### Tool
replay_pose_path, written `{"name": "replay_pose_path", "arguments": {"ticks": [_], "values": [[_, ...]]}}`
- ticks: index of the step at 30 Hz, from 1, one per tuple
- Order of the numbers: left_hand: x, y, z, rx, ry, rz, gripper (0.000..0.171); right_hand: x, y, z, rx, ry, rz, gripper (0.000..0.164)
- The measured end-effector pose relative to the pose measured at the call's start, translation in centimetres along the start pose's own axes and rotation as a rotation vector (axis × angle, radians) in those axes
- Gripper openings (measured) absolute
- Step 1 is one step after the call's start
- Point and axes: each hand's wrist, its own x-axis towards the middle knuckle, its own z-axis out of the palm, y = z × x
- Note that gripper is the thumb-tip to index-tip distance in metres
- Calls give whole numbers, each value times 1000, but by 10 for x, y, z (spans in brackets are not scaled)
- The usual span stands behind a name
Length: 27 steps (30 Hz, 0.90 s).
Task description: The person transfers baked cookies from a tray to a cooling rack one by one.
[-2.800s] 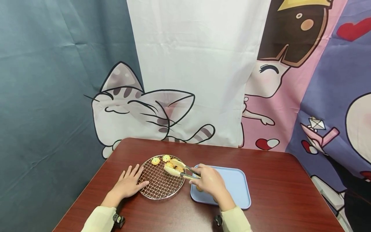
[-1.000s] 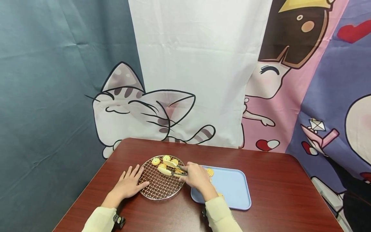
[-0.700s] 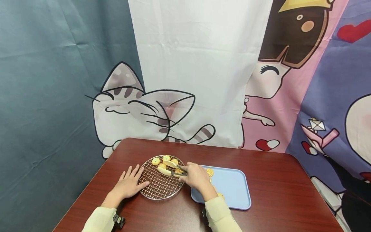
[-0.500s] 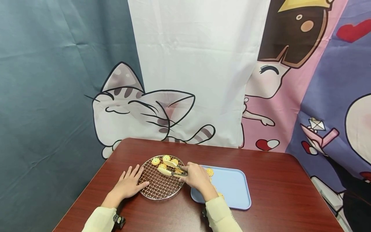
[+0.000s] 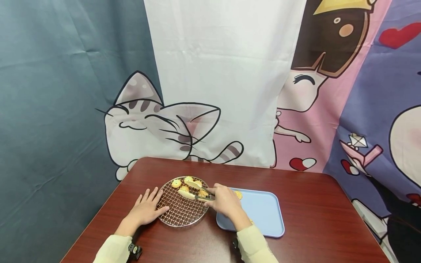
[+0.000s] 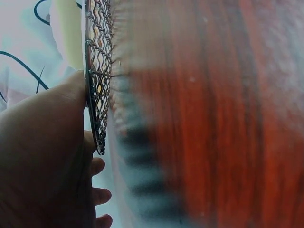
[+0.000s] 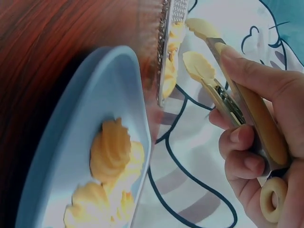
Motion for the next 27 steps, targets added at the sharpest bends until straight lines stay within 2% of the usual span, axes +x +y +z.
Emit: {"name": "replay_pose_path", "arguments": {"ticks": [8,13,23,27], "values": [[1,-1,1,-9,-6,-1,84,-17,10,-17,-5,14,39,52],[1,-3,0,-9,-11,-2,84,-28,19,-29,-20,46,33,49],[2,-3,-1,-11,-23,-1,85,-49,34,-48,-27,53,95,53],[3,-3,0,-15,-25,-4,85,-57,38,-53,-30,72,87,54]]}}
